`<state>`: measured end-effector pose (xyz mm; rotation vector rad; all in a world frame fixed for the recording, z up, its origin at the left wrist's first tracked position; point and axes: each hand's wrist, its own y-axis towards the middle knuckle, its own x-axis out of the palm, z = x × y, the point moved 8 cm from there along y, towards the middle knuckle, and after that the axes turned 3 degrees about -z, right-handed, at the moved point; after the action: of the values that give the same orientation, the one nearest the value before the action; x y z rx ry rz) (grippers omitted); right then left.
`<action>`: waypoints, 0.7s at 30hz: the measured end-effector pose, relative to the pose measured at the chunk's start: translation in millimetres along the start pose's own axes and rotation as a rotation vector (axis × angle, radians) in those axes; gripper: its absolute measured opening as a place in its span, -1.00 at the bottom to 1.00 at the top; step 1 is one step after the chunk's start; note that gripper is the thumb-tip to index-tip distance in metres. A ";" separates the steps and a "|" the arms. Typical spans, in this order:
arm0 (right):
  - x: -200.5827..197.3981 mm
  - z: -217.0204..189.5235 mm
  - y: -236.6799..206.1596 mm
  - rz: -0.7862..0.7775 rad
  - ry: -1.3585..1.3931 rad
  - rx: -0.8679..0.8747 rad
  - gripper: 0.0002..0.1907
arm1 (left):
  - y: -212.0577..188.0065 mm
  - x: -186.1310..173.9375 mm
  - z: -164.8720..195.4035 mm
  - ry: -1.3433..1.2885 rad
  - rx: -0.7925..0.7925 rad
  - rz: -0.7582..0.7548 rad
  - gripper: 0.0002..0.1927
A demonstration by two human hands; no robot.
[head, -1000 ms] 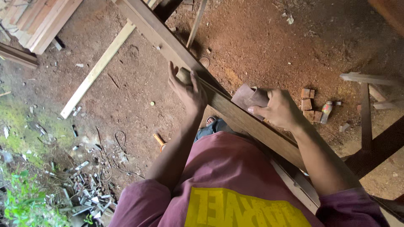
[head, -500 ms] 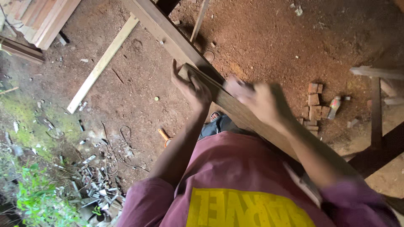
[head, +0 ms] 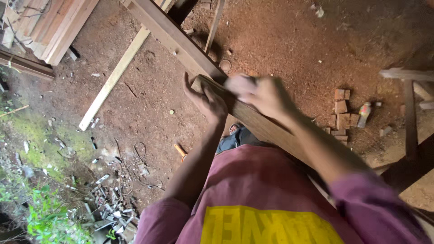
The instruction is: The person sands long wood beams using sandpaper by hand, moving along the length of the wood and switching between different pieces.
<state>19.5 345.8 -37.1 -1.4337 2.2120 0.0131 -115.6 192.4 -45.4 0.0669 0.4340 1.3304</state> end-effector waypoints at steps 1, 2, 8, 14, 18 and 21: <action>6.5 -7.7 13.8 0.048 -0.096 -0.120 -0.77 | -0.3 -1.2 -0.1 -0.011 -0.001 0.004 -0.36; 11.1 -14.5 19.5 0.088 -0.191 -0.233 -0.71 | 0.1 -1.8 -0.5 -0.018 -0.011 0.004 -0.36; -31.2 22.9 -58.8 -0.128 -0.167 0.042 -0.80 | 3.8 -2.4 1.8 -0.072 -0.018 0.031 -0.34; -20.5 17.5 -38.7 -0.136 -0.246 0.228 -0.58 | 1.0 -0.2 -2.5 -0.077 -0.043 0.029 -0.38; 16.1 -21.6 35.9 0.043 -0.140 -0.102 -0.73 | -0.7 1.2 -6.4 -0.268 -0.049 0.006 -0.35; 16.7 -30.2 29.2 -0.049 -0.122 -0.242 -0.75 | 0.9 2.9 -5.8 -0.312 -0.052 -0.022 -0.30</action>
<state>-23.1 336.4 -25.0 -1.5690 2.1309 0.3536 -118.0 194.2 -51.3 0.2226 0.1354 1.2821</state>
